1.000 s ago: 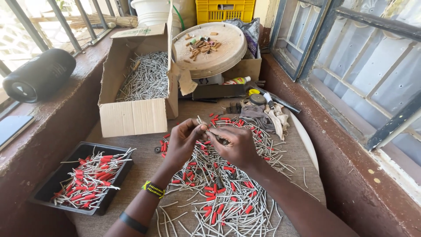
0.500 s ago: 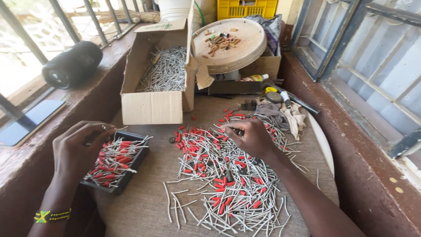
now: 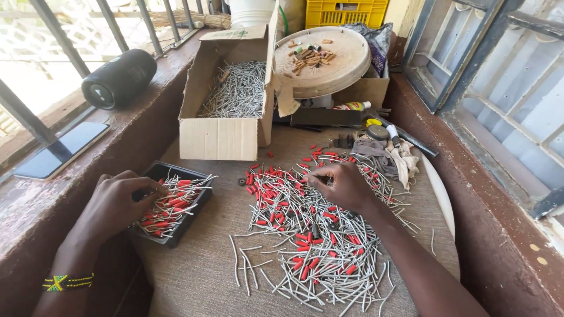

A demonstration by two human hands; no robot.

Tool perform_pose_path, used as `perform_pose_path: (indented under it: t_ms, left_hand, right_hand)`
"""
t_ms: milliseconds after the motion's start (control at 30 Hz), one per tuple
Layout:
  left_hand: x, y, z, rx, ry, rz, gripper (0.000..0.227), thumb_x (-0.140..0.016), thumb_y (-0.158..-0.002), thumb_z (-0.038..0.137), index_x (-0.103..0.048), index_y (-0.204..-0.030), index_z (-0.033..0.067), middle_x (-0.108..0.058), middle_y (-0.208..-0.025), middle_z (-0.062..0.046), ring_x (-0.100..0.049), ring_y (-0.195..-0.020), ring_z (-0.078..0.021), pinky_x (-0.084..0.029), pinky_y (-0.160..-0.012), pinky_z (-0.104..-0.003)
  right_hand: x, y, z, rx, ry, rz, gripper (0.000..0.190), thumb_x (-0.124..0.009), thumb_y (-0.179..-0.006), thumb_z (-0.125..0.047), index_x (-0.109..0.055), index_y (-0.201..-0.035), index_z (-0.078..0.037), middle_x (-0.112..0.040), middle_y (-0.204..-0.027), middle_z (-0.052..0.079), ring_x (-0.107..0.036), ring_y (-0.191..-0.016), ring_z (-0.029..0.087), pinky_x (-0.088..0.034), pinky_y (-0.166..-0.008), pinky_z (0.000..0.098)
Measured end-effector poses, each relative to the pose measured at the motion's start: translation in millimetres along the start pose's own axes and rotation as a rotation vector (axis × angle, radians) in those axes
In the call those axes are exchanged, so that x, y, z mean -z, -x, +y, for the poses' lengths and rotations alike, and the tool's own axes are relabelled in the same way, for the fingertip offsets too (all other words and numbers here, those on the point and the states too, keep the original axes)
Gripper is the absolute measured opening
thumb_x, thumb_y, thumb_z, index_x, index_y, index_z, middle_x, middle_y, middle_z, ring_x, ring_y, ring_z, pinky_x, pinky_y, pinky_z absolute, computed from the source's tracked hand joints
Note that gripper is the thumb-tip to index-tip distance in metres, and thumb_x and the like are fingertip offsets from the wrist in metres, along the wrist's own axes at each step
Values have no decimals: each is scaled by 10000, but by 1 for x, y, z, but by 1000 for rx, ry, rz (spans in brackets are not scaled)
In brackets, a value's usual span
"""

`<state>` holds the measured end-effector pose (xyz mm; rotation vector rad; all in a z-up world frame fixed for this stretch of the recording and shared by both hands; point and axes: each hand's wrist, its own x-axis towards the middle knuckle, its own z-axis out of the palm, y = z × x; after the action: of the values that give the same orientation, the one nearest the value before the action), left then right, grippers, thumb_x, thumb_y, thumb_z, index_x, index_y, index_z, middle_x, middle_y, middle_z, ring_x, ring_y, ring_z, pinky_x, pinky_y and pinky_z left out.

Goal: The person repeatedly picks red plastic caps and short grey wires from a pile on a table, inserts the wire into the cap, and places the assembled unit into a black tray. The process is continuous and repetitive throughout the clip.

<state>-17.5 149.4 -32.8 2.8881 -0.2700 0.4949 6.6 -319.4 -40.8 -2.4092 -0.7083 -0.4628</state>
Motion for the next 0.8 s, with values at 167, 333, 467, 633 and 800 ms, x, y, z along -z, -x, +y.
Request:
perform_pose_path:
  t_ms: [167, 333, 467, 633, 800]
  left_hand:
    - [13, -1, 16, 77, 142, -16, 133, -757, -835, 248, -851, -920, 289, -822, -1007, 50, -722, -825, -177, -499, -902, -316]
    - [17, 2, 22, 190, 258, 18, 94, -784, -854, 216, -832, -932, 201, -813, -858, 71, -661, -769, -103, -492, -836, -274]
    - [33, 3, 29, 108, 244, 21, 194, -764, -866, 167, -831, -1029, 247, -830, -942, 62, -679, -801, -107, -499, -855, -270]
    - [47, 1, 24, -43, 249, 209, 151, -716, -901, 129, -832, -992, 159, -804, -1039, 42, -731, -945, -81, -515, -943, -275]
    - [73, 6, 84, -269, 112, 455, 413, -687, -860, -147, -818, -1106, 158, -766, -964, -6, -662, -809, -157, -555, -869, -319]
  right_hand:
    - [1, 1, 4, -48, -6, -58, 315, -719, -890, -395, -824, -1027, -132, -809, -1035, 70, -808, -845, 190, -641, -669, 335]
    - [5, 2, 2, -98, -9, -88, 317, -721, -889, -385, -829, -1021, -118, -817, -1019, 66, -801, -924, 189, -627, -755, 337]
    - [9, 2, 0, -143, -10, -118, 286, -720, -890, -371, -834, -1037, -153, -811, -1069, 64, -772, -790, 172, -590, -698, 332]
    - [9, 1, 3, -84, -10, -63, 207, -738, -881, -287, -846, -958, -128, -828, -961, 27, -796, -852, 123, -582, -711, 297]
    - [12, 1, -1, -114, -34, -123, 254, -721, -908, -301, -824, -1024, -100, -820, -999, 63, -794, -813, 156, -598, -721, 322]
